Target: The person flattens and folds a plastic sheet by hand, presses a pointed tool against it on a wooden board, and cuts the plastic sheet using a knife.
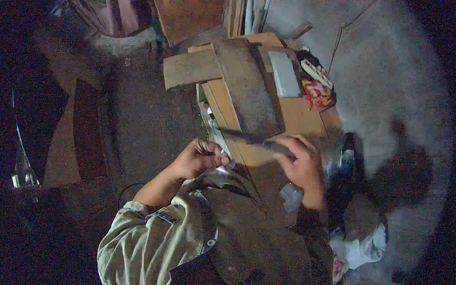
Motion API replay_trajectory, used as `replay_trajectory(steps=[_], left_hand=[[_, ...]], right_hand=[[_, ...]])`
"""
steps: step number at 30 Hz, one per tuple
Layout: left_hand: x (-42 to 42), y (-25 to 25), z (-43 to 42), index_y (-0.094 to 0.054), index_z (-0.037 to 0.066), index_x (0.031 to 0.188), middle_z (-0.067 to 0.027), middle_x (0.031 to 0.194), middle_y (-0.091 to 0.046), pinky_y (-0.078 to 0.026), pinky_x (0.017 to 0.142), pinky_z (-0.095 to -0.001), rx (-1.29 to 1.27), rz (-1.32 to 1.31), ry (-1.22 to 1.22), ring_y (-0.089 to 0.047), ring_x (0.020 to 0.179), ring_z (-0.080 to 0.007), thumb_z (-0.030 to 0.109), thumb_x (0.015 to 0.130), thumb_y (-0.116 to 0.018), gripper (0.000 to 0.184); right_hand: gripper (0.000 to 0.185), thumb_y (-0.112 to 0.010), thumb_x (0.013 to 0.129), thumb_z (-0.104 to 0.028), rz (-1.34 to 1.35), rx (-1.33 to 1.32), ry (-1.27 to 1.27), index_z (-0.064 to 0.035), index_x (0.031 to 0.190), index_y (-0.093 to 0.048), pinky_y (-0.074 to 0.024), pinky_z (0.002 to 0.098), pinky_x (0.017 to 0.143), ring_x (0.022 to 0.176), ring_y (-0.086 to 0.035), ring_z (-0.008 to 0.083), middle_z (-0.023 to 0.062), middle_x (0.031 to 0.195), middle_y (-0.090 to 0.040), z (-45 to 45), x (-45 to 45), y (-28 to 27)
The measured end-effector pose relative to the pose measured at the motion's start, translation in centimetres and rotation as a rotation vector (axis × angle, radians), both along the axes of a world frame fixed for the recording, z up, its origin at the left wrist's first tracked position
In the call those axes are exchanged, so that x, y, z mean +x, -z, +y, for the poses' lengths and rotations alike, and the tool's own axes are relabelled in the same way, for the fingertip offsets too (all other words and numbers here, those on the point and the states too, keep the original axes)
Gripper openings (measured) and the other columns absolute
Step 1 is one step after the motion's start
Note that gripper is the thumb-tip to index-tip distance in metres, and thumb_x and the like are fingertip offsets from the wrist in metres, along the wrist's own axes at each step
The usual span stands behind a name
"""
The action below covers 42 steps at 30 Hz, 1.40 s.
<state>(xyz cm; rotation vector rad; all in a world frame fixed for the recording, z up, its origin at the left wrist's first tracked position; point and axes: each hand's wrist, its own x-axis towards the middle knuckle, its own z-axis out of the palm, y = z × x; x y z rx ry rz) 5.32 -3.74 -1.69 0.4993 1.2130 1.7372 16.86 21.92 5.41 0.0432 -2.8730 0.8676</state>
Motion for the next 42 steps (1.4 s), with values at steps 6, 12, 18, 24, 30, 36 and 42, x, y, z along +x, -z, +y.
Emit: replay_trajectory(steps=[6, 12, 18, 24, 30, 36, 42], left_hand=[[-1.7, -1.7, -0.7, -0.069, 0.002, 0.089, -0.0027, 0.076, -0.068, -0.046, 0.059, -0.0238, -0.084, -0.067, -0.104, -0.058, 0.065, -0.0071, 0.013, 0.088, -0.066, 0.012], [-3.4, -0.8, 1.4, -0.068, 0.003, 0.092, -0.0038, 0.079, -0.068, -0.044, 0.062, -0.0246, 0.131, -0.143, -0.363, -0.059, 0.069, -0.0108, 0.021, 0.086, -0.068, 0.019], [-4.8, 0.4, 0.4, -0.068, 0.004, 0.092, -0.0048, 0.082, -0.068, -0.043, 0.062, -0.0249, 0.156, -0.276, -0.438, -0.06, 0.07, -0.0111, 0.019, 0.086, -0.068, 0.016], [-6.1, 1.1, 0.6, -0.067, 0.005, 0.091, -0.0015, 0.076, -0.065, -0.042, 0.06, -0.0223, 0.231, -0.352, -0.45, -0.058, 0.067, -0.0086, 0.019, 0.088, -0.066, 0.014], [-6.3, 2.6, 0.9, -0.066, 0.004, 0.095, -0.0056, 0.083, -0.068, -0.045, 0.064, -0.0263, 0.262, -0.32, -0.421, -0.061, 0.072, -0.0132, 0.015, 0.088, -0.065, 0.013], [-7.6, 1.3, 0.7, -0.066, 0.0, 0.096, -0.0064, 0.082, -0.068, -0.047, 0.065, -0.0281, 0.212, -0.18, -0.326, -0.064, 0.077, -0.0163, 0.011, 0.084, -0.068, 0.016], [-8.3, 1.8, 1.8, -0.067, 0.001, 0.088, -0.0053, 0.079, -0.067, -0.045, 0.065, -0.027, 0.15, -0.092, -0.261, -0.059, 0.072, -0.0128, 0.013, 0.084, -0.07, 0.013]], right_hand=[[0.028, -0.066, 0.083, -0.013, 0.106, -0.466, 0.515, -0.0015, 0.107, -0.058, -0.0475, 0.0314, 0.072, 0.08, -0.06, 0.02, 0.0058, 0.09, -0.063, -0.7, -1.8, 1.7], [0.024, -0.074, 0.072, -0.009, -0.019, -1.132, 0.205, -0.0068, 0.089, -0.057, -0.0433, 0.0239, 0.06, 0.07, -0.056, 0.0097, 0.0018, 0.086, -0.062, -9.8, -4.5, 5.9], [0.021, -0.072, 0.074, -0.005, 0.051, -1.095, 0.361, -0.006, 0.083, -0.053, -0.0436, 0.0261, 0.059, 0.066, -0.055, 0.0099, 0.0019, 0.08, -0.061, -11.4, -7.9, 4.2], [0.028, -0.076, 0.073, -0.007, 0.187, -1.195, 0.416, -0.008, 0.085, -0.05, -0.0431, 0.0258, 0.056, 0.064, -0.056, 0.0101, 0.0043, 0.078, -0.062, -11.1, -9.7, 4.2], [0.032, -0.073, 0.074, -0.003, 0.196, -1.225, 0.399, -0.0071, 0.092, -0.048, -0.0442, 0.0255, 0.055, 0.063, -0.057, 0.011, 0.0066, 0.08, -0.064, -10.4, -10.3, 4.8], [0.03, -0.071, 0.076, 0.001, 0.097, -1.068, 0.334, -0.006, 0.095, -0.049, -0.044, 0.0272, 0.055, 0.065, -0.06, 0.0156, 0.0091, 0.079, -0.065, -8.5, -10.8, 3.6], [0.022, -0.069, 0.08, -0.002, 0.076, -0.994, 0.313, -0.0051, 0.092, -0.051, -0.0433, 0.0248, 0.054, 0.062, -0.057, 0.0111, 0.003, 0.073, -0.059, -8.0, -11.0, 2.2]])
